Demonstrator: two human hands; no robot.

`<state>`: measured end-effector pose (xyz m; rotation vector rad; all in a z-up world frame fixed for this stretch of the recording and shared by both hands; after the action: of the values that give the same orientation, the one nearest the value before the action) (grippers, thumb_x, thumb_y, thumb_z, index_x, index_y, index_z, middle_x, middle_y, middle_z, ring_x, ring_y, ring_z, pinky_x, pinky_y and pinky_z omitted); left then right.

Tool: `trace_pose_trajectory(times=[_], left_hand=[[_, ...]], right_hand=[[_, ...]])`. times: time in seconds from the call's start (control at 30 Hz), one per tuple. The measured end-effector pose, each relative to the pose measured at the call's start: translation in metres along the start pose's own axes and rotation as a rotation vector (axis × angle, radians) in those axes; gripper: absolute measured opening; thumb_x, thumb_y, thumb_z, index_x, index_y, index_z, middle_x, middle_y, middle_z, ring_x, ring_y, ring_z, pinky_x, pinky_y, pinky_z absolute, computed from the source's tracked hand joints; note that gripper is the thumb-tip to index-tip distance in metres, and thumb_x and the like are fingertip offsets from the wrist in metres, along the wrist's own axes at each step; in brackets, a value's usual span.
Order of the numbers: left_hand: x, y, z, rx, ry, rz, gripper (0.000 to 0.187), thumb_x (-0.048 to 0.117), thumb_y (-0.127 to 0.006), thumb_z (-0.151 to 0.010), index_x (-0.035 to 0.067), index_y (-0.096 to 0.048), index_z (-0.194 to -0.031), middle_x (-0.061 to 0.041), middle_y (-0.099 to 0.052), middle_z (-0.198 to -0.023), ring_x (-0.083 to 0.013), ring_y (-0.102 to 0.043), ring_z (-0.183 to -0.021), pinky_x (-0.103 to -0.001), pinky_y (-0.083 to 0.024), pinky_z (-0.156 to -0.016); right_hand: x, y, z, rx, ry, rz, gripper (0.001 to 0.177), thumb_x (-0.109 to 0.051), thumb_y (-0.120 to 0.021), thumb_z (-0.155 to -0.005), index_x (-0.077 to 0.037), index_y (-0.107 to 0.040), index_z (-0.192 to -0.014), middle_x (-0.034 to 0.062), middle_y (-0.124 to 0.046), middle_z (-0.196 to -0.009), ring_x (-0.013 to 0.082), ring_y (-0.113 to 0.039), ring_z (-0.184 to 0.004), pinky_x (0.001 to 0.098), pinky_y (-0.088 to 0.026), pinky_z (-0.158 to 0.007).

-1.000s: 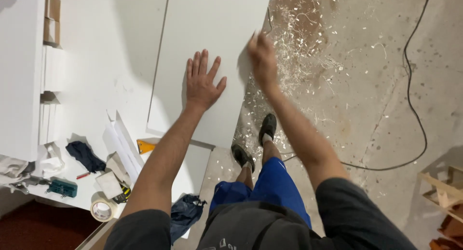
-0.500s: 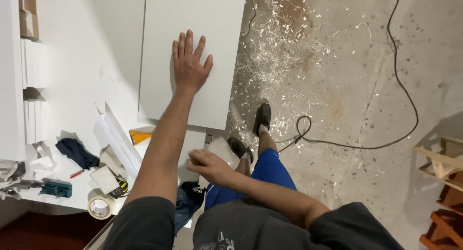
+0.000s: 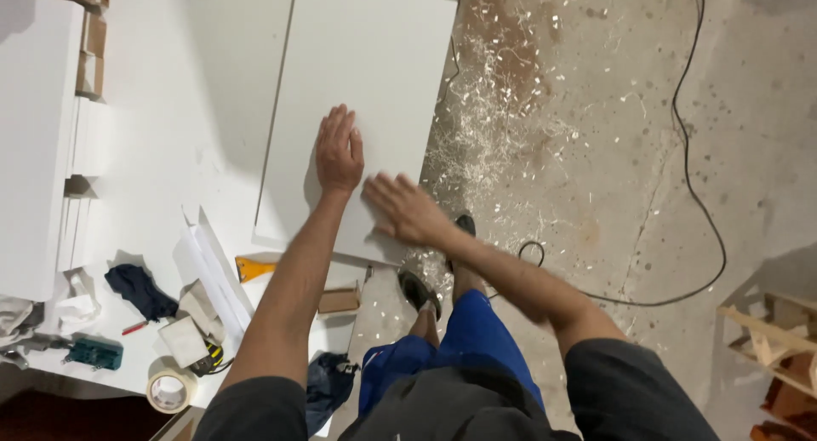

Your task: Applying edge banding to a wooden board using an iron, trimmer, and sandpaper

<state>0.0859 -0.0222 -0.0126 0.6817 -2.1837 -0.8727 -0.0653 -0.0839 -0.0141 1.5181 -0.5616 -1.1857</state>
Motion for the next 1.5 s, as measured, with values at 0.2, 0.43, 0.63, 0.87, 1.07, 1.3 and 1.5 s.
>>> trace_pose_trajectory(times=[0.2, 0.43, 0.63, 0.87, 1.07, 1.3, 1.5], left_hand=[[0.01, 0.01, -0.006, -0.046, 0.012, -0.014, 0.037, 0.026, -0.051, -0.104, 0.006, -0.067, -0.132, -0.017, -0.065, -0.138, -0.0331, -0.06, -0.131, -0.046, -0.04, -0.116], [0.013, 0.01, -0.003, -0.072, 0.031, -0.07, 0.04, 0.029, -0.051, -0.104, 0.007, -0.066, -0.133, -0.013, -0.062, -0.141, -0.0283, -0.057, -0.134, -0.042, -0.038, -0.119], [0.017, 0.01, -0.005, -0.073, 0.018, -0.082, 0.04, 0.03, -0.051, -0.104, 0.006, -0.065, -0.134, -0.013, -0.063, -0.14, -0.0279, -0.058, -0.133, -0.042, -0.039, -0.119], [0.022, 0.014, -0.007, -0.055, -0.019, -0.094, 0.042, 0.031, -0.054, -0.103, 0.004, -0.065, -0.133, -0.016, -0.063, -0.138, -0.0312, -0.058, -0.132, -0.044, -0.039, -0.118], [0.02, 0.011, -0.004, -0.017, -0.051, -0.104, 0.041, 0.031, -0.057, -0.101, 0.004, -0.067, -0.131, -0.016, -0.064, -0.136, -0.0329, -0.059, -0.129, -0.045, -0.042, -0.115], [0.022, 0.01, -0.003, -0.037, -0.072, -0.091, 0.039, 0.028, -0.058, -0.102, 0.002, -0.067, -0.128, -0.019, -0.063, -0.135, -0.0349, -0.059, -0.13, -0.047, -0.04, -0.115], [0.02, 0.008, -0.004, -0.094, -0.044, -0.024, 0.038, 0.021, -0.055, -0.103, -0.003, -0.064, -0.132, -0.021, -0.059, -0.143, -0.0369, -0.052, -0.137, -0.048, -0.037, -0.119]], right_hand=[[0.17, 0.073, -0.069, 0.512, -0.002, 0.238, 0.071, -0.057, -0.043, -0.106, -0.006, -0.045, -0.156, 0.0241, -0.045, -0.156, 0.0446, -0.045, -0.141, 0.0609, -0.042, -0.108], [0.383, 0.141, -0.096, 0.883, -0.635, 0.003, 0.049, -0.048, -0.056, -0.105, -0.009, -0.046, -0.134, 0.0167, -0.043, -0.127, 0.0364, -0.04, -0.117, 0.0525, -0.034, -0.099], [0.321, 0.099, -0.087, 0.935, -1.077, -0.959, 0.094, -0.073, -0.066, -0.089, 0.005, -0.048, -0.136, 0.0294, -0.063, -0.128, 0.0415, -0.061, -0.129, 0.0527, -0.052, -0.104], [0.185, -0.05, -0.005, 0.679, -1.09, -0.876, 0.053, -0.066, -0.057, -0.099, -0.018, -0.057, -0.12, 0.0125, -0.072, -0.103, 0.0321, -0.072, -0.106, 0.0486, -0.058, -0.08], [-0.036, -0.108, 0.084, 0.442, -0.905, -1.303, 0.036, -0.03, -0.054, -0.109, 0.002, -0.046, -0.122, 0.0295, -0.072, -0.11, 0.0414, -0.071, -0.107, 0.0536, -0.061, -0.086], [-0.063, -0.127, 0.164, 0.177, -1.023, -1.062, 0.031, -0.046, -0.071, -0.096, -0.017, -0.08, -0.102, 0.0122, -0.078, -0.09, 0.0331, -0.074, -0.089, 0.0452, -0.058, -0.08], [-0.037, -0.08, 0.135, 0.501, -1.036, -1.404, 0.027, -0.036, -0.072, -0.093, -0.016, -0.056, -0.083, -0.0005, -0.054, -0.079, 0.011, -0.052, -0.072, 0.0284, -0.045, -0.069]])
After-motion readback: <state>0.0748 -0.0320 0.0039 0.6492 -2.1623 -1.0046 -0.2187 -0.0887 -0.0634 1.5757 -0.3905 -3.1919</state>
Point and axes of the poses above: each hand's wrist, its own z-axis away from the middle knuckle, its own y-axis out of the back of the hand, x = y × z, the point moved 9 cm from there along -z, towards the middle knuckle
